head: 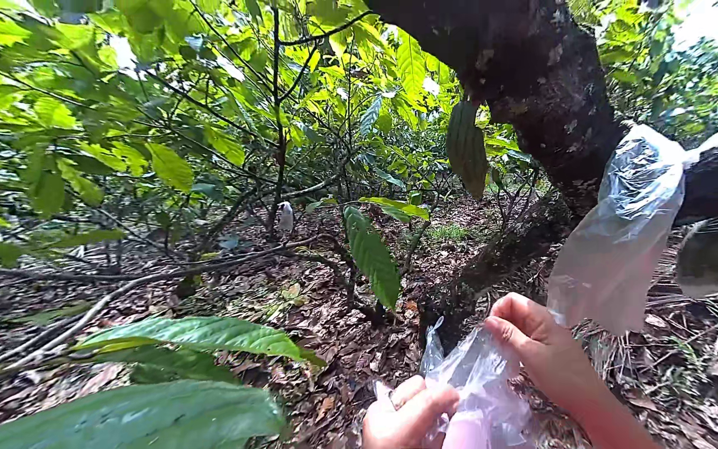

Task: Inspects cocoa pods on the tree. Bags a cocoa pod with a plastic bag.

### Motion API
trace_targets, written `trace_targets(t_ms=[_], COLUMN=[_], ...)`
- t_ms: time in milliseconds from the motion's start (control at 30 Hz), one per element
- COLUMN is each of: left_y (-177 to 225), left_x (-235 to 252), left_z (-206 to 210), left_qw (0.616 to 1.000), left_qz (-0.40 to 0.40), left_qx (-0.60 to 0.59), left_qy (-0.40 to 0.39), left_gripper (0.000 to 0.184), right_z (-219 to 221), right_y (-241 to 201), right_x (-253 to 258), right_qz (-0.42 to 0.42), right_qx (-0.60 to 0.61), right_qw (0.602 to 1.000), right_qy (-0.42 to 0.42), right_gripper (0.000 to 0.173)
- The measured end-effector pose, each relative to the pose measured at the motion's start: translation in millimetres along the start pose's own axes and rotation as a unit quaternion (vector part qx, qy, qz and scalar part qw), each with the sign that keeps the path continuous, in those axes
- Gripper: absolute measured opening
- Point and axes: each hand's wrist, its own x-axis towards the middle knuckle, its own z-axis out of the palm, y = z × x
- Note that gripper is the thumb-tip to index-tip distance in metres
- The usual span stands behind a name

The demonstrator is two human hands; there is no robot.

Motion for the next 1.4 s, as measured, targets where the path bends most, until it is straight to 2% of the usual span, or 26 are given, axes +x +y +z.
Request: trace_targets(t_ms=[100,167,233,267,333,367,500,567,633,733,867,933,1000,1133,1233,1400], left_y=[-2.6,-3.1,-3.6,-5.2,-9.7,-11.1,-6.3,-6.1,-9.6,-19.6,-48.3,-57.6,-56.2,-37.9,-18.0,-22.5], left_x=[3.7,4.4,6.4,8.0,10.9,11.9,21.7,35.0,55.3,96.1,154.6,178.0,198.5,230.3,242.5,268.1], left_z=[3.9,9.4,10.3,9.0,6.7,6.0,-2.1,-17.0,-34.6,-48.0,-42.3,-38.8,-38.2,-47.9,-49.9,-33.1], left_qw=[0.999,0.998,0.998,0.998,0.998,0.998,1.0,0.999,0.997,0.989,0.967,0.943,0.926,0.923,0.927,0.943], left_qz=[0.01,0.02,0.018,0.016,0.014,0.012,-0.006,-0.003,0.021,0.075,0.118,0.124,0.131,0.186,0.2,0.195], left_qx=[-0.01,-0.019,-0.018,-0.019,-0.03,-0.034,0.0,0.036,0.045,0.049,0.149,0.236,0.288,0.313,0.31,0.269], left_qy=[-0.043,-0.053,-0.052,-0.05,-0.046,-0.044,-0.03,-0.034,-0.056,-0.118,-0.171,-0.198,-0.205,-0.122,-0.063,0.013], left_gripper=[0.012,0.013,0.014,0.016,0.018,0.019,0.03,0.035,0.038,0.038,0.033,0.027,0.026,0.023,0.022,0.023], right_z=[-4.4,1.3,-0.5,-4.0,-5.7,-2.8,1.0,-13.3,-32.1,-52.8,-60.5,-59.3,-59.2,-58.4,-54.1,-46.0], right_y=[-5.6,-5.4,-6.2,-10.5,-22.6,-27.6,-17.2,-16.0,-28.6,-62.1,-89.9,-90.2,-91.0,-116.9,-129.6,-135.4], right_x=[-5.5,-8.2,-9.5,-10.3,-15.6,-19.6,-12.9,-0.7,15.7,50.4,98.2,114.7,123.5,111.1,102.3,102.3], right_qz=[-0.062,-0.124,-0.232,-0.291,-0.383,-0.393,-0.318,-0.281,-0.257,-0.246,-0.109,-0.124,-0.173,-0.234,-0.258,-0.286], right_qx=[-0.032,-0.081,-0.181,-0.201,-0.195,-0.179,-0.19,-0.209,-0.233,-0.212,-0.258,-0.29,-0.329,-0.403,-0.445,-0.468], right_qw=[0.997,0.989,0.951,0.93,0.902,0.902,0.905,0.893,0.884,0.905,0.939,0.938,0.923,0.884,0.858,0.832], right_qy=[-0.034,0.017,0.098,0.101,0.043,-0.013,-0.211,-0.282,-0.313,-0.274,-0.199,-0.145,-0.1,-0.033,0.019,0.091], right_gripper=[0.013,0.015,0.031,0.041,0.048,0.047,0.036,0.029,0.037,0.046,0.033,0.025,0.025,0.032,0.028,0.019])
